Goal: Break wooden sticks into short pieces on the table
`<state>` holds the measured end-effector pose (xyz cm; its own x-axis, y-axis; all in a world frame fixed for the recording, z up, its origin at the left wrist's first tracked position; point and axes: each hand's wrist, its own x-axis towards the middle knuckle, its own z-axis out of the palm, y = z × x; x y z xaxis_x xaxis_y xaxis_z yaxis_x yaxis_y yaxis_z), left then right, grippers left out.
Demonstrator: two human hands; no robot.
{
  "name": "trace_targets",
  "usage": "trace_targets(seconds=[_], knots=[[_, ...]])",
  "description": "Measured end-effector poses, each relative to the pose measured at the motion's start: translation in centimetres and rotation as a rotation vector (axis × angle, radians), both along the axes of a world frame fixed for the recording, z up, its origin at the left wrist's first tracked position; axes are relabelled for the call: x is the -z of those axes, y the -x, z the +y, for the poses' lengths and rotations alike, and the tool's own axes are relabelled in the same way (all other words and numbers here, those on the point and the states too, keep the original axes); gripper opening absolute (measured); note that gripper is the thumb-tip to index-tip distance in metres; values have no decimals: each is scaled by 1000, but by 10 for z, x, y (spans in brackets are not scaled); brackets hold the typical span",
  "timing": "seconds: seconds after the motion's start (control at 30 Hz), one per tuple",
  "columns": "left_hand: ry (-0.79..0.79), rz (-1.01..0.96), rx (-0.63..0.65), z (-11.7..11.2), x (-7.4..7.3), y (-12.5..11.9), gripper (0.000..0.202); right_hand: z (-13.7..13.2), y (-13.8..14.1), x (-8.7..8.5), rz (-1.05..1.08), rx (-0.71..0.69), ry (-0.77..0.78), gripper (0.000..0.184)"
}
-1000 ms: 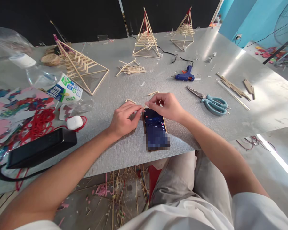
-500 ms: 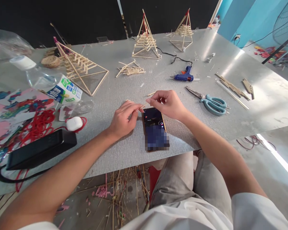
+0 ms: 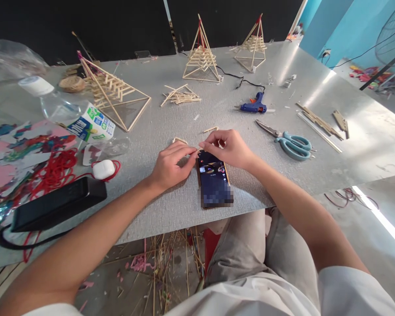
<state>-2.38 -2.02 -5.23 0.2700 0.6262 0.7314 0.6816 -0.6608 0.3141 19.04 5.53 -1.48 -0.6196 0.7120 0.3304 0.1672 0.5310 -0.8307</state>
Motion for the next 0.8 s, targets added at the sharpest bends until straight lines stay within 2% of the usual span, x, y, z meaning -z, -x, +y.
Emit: trace_targets(seconds=[0.3,0.47,0.6,0.7,0.8], knots=[[44,-20,24,3,0,3,23,3,-3,-3,15,27,2,57],[-5,-41,59,4,4,4,30,4,-5,-5,32,55,8,53],[-20,-39,92,2,2,1,19,3,-5,-5,57,54,3,49],[-30,-53,45,2,2,0,9,2,-3,-3,36,39,12,52],[-30,-52,-12,3,2,0,11,2,-2,-1,18,23,11,53]])
